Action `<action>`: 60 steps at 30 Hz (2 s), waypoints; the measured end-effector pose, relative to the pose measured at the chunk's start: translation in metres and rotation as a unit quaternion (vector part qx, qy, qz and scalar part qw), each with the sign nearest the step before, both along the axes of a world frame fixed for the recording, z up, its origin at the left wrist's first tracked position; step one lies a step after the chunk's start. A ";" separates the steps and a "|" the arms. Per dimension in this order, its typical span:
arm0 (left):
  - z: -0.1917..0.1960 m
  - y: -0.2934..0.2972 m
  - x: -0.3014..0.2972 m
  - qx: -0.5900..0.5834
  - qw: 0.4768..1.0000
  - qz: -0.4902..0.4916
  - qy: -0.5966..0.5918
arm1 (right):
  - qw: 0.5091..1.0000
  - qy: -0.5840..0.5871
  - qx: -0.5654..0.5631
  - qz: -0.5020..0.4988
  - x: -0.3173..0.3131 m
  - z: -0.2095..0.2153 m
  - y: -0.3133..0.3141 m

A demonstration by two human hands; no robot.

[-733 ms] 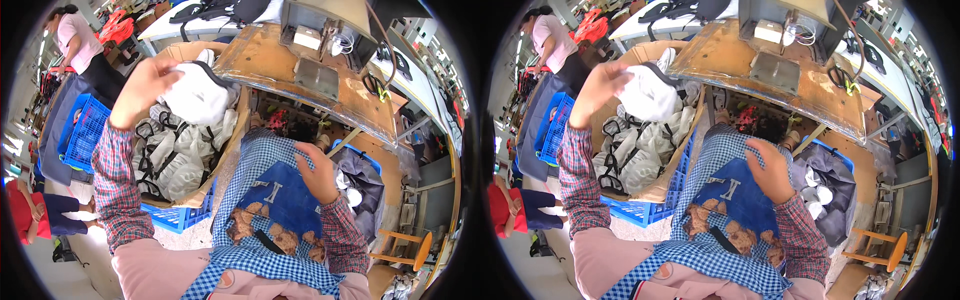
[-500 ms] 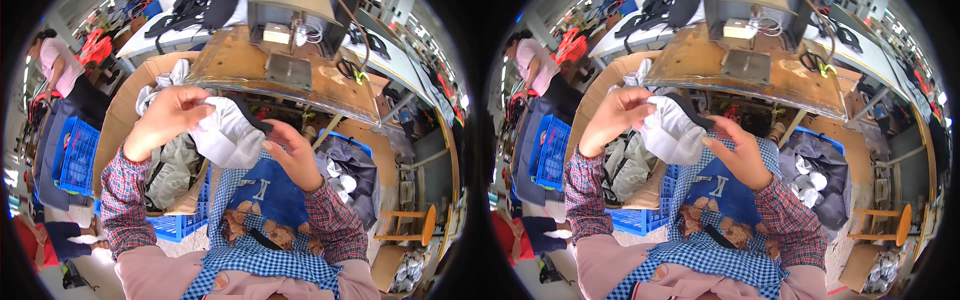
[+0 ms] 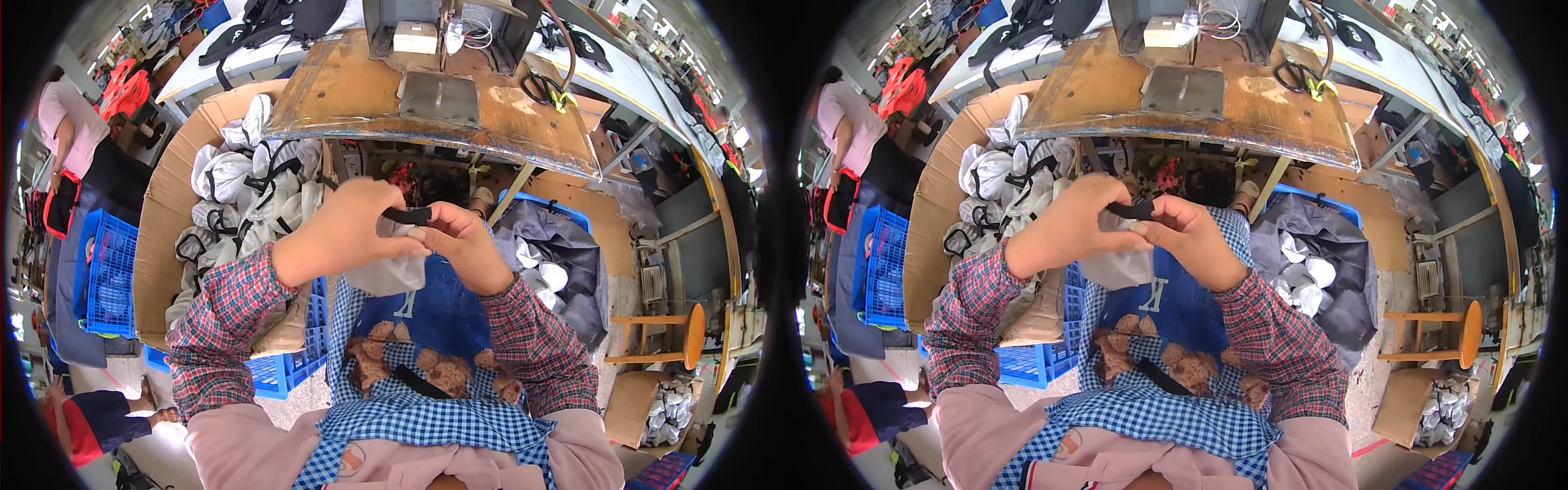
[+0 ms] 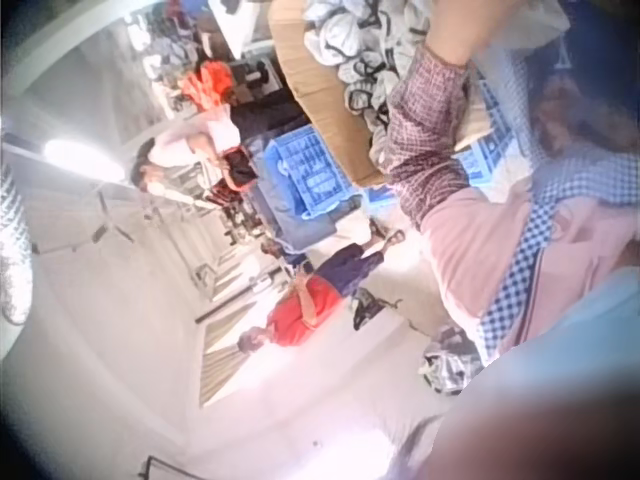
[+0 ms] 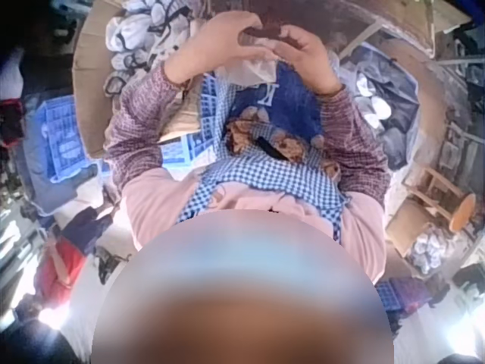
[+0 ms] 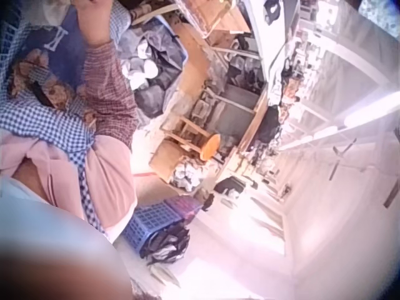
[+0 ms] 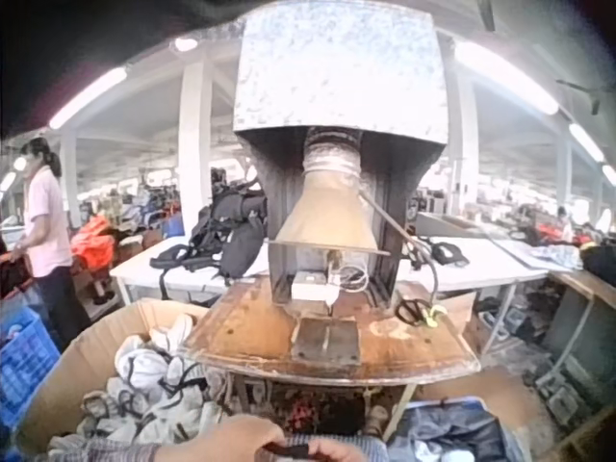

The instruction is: Assembling garment components using a heat-sealing or specialized industrial press tool.

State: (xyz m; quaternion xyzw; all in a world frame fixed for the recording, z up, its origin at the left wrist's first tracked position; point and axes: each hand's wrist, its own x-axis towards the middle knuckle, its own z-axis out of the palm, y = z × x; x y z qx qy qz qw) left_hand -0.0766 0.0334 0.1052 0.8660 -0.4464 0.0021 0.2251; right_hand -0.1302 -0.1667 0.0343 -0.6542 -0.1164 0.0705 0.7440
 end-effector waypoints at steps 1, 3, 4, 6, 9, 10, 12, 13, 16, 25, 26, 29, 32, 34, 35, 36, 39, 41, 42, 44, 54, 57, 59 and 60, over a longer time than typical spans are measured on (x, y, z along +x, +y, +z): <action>-0.002 0.000 0.003 0.038 0.991 0.025 0.125 | 0.997 0.029 0.064 0.011 0.001 -0.001 0.003; -0.006 -0.002 0.000 -0.023 0.990 0.004 0.142 | 0.990 0.053 0.129 0.018 -0.002 -0.005 0.002; -0.006 -0.003 -0.001 -0.038 0.978 -0.002 0.205 | 0.992 0.051 0.111 0.033 -0.002 -0.010 -0.001; -0.006 -0.001 -0.001 -0.055 0.963 0.001 0.265 | 0.993 0.049 0.094 0.057 -0.003 -0.008 0.000; -0.008 0.007 0.006 -0.012 0.959 -0.014 0.282 | 0.972 -0.182 -0.143 -0.048 -0.006 0.009 0.001; -0.006 0.006 0.006 0.034 0.940 -0.022 0.339 | 0.929 -0.281 -0.242 0.000 -0.005 0.014 -0.005; -0.012 0.006 0.008 0.062 0.929 -0.077 0.356 | 0.835 -0.392 -0.374 0.093 -0.003 0.031 -0.009; -0.016 0.009 0.010 0.058 0.932 -0.058 0.354 | 0.833 -0.403 -0.365 0.106 -0.004 0.037 -0.008; -0.013 0.005 0.011 0.112 0.903 -0.081 0.407 | 0.783 -0.396 -0.448 0.169 -0.007 0.044 -0.013; -0.037 0.004 0.001 0.097 0.872 -0.128 0.462 | 0.710 -0.480 -0.481 0.183 -0.016 0.039 -0.017; -0.041 0.003 0.000 0.096 0.873 -0.126 0.461 | 0.710 -0.479 -0.487 0.171 -0.016 0.036 -0.017; -0.055 -0.002 -0.002 0.031 0.950 -0.108 0.292 | 0.730 -0.463 -0.483 0.138 -0.012 0.029 -0.026; -0.056 -0.011 0.000 -0.066 0.983 -0.143 0.094 | 0.784 -0.430 -0.443 0.069 -0.010 0.030 -0.031; -0.040 -0.013 0.005 -0.048 0.979 -0.079 0.183 | 0.808 -0.400 -0.431 0.036 -0.006 0.034 -0.036; -0.033 -0.014 0.010 -0.048 0.976 -0.098 0.186 | 0.829 -0.377 -0.413 0.011 -0.003 0.036 -0.038; -0.025 -0.013 0.017 -0.055 0.974 -0.081 0.206 | 0.838 -0.375 -0.397 -0.008 0.002 0.038 -0.040; -0.009 -0.019 0.039 -0.088 0.968 -0.065 0.226 | 0.860 -0.365 -0.349 -0.068 0.017 0.046 -0.040; 0.002 -0.024 0.057 -0.092 0.963 -0.058 0.247 | 0.899 -0.305 -0.299 -0.098 0.029 0.044 -0.044; 0.005 -0.026 0.065 -0.104 0.951 -0.059 0.285 | 0.903 -0.297 -0.290 -0.111 0.033 0.047 -0.046; 0.013 -0.032 0.082 -0.085 0.936 -0.034 0.340 | 0.906 -0.290 -0.275 -0.138 0.047 0.046 -0.050; 0.028 -0.047 0.148 -0.092 0.955 -0.065 0.273 | 0.942 -0.235 -0.172 -0.165 0.107 0.047 -0.064; 0.021 -0.049 0.174 -0.086 0.969 -0.115 0.199 | 0.955 -0.212 -0.148 -0.147 0.124 0.050 -0.063; 0.033 -0.052 0.182 -0.026 0.981 -0.147 0.122 | 0.959 -0.204 -0.137 -0.143 0.131 0.054 -0.066; 0.038 -0.059 0.176 -0.056 0.964 -0.057 0.252 | 0.957 -0.205 -0.140 -0.148 0.135 0.054 -0.069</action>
